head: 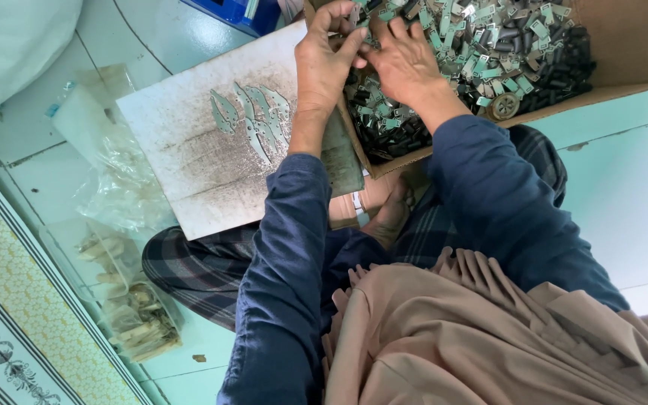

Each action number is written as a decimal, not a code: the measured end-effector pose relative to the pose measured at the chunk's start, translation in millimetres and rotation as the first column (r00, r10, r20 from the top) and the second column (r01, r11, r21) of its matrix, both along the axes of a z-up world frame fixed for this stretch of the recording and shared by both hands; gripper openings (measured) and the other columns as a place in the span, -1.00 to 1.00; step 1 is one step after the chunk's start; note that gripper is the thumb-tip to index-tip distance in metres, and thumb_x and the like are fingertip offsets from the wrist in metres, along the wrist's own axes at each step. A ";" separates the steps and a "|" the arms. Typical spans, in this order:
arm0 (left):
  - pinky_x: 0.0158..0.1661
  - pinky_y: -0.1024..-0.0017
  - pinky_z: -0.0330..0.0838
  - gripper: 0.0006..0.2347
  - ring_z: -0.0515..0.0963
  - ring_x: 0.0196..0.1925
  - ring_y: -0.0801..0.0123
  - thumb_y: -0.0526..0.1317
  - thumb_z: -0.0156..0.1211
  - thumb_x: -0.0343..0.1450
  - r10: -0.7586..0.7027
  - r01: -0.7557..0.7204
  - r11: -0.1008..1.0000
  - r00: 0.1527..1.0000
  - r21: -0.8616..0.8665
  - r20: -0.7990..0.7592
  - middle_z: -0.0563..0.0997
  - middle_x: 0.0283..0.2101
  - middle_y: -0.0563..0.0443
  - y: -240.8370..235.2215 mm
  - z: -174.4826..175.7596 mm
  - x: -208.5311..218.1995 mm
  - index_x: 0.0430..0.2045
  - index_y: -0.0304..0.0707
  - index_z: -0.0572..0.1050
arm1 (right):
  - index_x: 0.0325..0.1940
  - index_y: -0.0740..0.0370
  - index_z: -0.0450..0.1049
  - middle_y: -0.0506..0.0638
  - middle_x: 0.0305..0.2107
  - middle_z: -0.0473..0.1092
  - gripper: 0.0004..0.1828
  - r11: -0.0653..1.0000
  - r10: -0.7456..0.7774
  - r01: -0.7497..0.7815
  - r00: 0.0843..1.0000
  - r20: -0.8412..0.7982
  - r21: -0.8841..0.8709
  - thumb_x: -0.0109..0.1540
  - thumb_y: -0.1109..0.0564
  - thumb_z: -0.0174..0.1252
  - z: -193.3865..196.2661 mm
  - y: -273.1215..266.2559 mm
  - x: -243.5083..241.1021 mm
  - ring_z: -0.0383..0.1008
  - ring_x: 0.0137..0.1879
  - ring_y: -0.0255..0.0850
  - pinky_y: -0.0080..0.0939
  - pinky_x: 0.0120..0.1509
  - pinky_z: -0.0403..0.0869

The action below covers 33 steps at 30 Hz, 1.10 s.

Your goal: The person sits on the floor and sorts small metal hardware pieces from a cardboard box onto a white board. They then place the sorted pieces into small clear plastic bags, seal the bags, and set them aside. The process is repeated with additional hardware pieces.

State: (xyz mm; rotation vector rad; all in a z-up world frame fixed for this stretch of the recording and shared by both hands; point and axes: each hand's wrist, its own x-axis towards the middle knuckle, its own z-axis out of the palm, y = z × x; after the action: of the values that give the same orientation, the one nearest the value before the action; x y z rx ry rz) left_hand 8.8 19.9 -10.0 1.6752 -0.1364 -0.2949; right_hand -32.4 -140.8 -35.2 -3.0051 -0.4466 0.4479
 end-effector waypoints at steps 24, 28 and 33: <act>-0.55 0.68 0.68 -0.70 0.73 -0.42 0.44 -0.48 0.41 0.40 0.041 -0.052 0.995 0.990 -0.084 -0.135 0.51 -0.38 0.03 6.9 0.8 1.2 -0.05 -0.24 0.49 | 0.10 0.06 0.67 0.12 0.11 0.32 -0.53 0.727 -0.686 0.632 0.687 0.238 0.270 0.13 0.36 0.38 -31.6 -77.0 -38.2 0.24 0.14 0.14 0.43 0.13 0.35; -0.53 0.63 0.71 -0.68 0.74 -0.41 0.39 -0.45 0.38 0.42 0.045 -0.075 0.980 0.986 -0.186 -0.162 0.47 -0.35 0.01 9.0 -1.4 1.7 0.02 -0.32 0.45 | -0.08 0.11 0.75 0.06 0.18 0.35 -0.67 0.853 -0.512 0.386 0.747 0.425 0.351 0.16 0.41 0.33 0.7 -48.8 -32.6 0.22 0.32 0.18 0.40 0.26 0.39; -0.53 0.61 0.71 -0.70 0.70 -0.45 0.42 -0.45 0.39 0.41 0.057 -0.085 0.978 0.987 -0.189 -0.150 0.48 -0.37 0.03 6.4 1.0 0.9 -0.01 -0.32 0.47 | 0.30 -0.07 0.57 0.08 0.16 0.31 -0.37 0.996 -0.080 0.064 0.946 0.313 0.062 0.12 0.22 0.34 -12.0 -16.7 -16.2 0.17 0.19 0.06 0.11 0.16 0.26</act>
State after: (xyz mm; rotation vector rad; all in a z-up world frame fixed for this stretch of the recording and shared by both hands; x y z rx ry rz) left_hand 9.7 26.3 -9.0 1.4553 0.0031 -0.3370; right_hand -48.6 -157.6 -47.2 -3.0367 -0.3580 -0.0536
